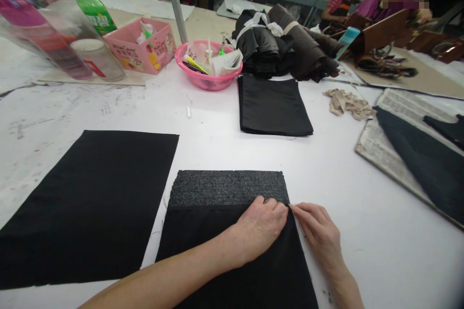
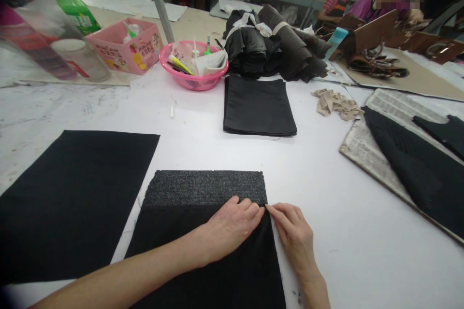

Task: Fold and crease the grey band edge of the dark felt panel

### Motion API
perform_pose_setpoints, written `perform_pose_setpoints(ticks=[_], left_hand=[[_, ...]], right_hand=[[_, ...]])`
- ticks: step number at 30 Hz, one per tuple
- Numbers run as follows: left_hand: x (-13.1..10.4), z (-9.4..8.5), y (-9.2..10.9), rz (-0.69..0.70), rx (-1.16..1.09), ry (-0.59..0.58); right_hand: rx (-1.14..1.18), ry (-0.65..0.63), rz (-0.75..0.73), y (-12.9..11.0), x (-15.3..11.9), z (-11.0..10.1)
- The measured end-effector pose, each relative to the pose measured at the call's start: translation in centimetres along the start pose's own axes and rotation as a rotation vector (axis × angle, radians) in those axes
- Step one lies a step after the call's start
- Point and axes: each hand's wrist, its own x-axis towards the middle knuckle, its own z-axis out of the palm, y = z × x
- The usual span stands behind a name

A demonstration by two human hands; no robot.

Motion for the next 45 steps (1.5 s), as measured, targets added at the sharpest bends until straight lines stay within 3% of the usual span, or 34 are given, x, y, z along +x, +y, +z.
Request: perform_pose_setpoints(ticks=[10, 23, 29, 37, 45], left_hand=[[-0.4, 0.2, -0.4, 0.032, 0.020, 0.002], [-0.7, 0.0, -0.5, 0.039, 0.042, -0.027], [-1.0, 0.1, -0.5, 0.036, 0.052, -0.034], [-1.7, -0.1, -0.5, 0.029, 0.062, -0.021], [-2.2, -0.2, -0.4, 0.025, 0.068, -0.023]], right_hand=[[-0.214, -0.069, -0.051, -0.6, -0.8, 0.0], [-0.257, -0.064, -0.036, -1.1, -1.0, 0.1], [-0.207, -0.055, 0.022, -1.0, -1.3, 0.4], [0.049, 0.069, 0.163, -0.5, -0.9, 0.1], [-0.059, 0.053, 0.102, -0.7, -1.0, 0.4]])
